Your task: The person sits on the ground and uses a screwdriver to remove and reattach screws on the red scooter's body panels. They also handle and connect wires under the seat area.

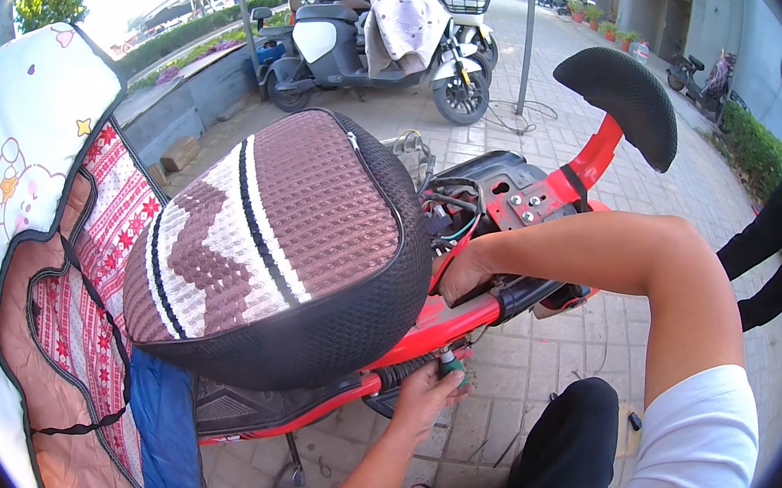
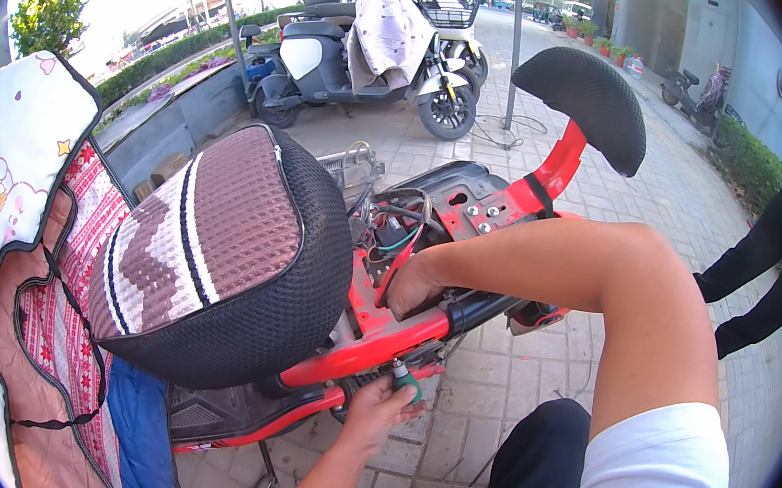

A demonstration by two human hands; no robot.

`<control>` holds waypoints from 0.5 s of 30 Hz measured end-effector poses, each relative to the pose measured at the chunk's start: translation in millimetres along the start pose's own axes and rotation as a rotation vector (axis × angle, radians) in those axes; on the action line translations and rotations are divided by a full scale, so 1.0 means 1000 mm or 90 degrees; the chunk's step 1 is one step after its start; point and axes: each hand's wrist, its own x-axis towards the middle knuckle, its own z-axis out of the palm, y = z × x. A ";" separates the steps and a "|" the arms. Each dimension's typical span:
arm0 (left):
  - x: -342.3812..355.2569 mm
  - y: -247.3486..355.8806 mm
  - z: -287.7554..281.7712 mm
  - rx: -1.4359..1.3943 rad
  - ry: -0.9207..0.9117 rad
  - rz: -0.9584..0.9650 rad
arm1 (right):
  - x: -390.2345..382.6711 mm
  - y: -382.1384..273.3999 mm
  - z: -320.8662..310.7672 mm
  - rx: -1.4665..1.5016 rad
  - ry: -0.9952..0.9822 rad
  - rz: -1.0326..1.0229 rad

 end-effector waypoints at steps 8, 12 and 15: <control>-0.005 0.005 0.001 0.009 0.011 0.004 | -0.002 0.000 -0.006 0.166 -0.115 -0.022; -0.003 0.003 0.003 0.017 0.008 -0.005 | 0.045 0.042 -0.008 0.166 -0.130 -0.001; 0.000 -0.002 0.001 0.014 0.005 0.003 | 0.081 0.066 -0.003 0.379 -0.071 0.021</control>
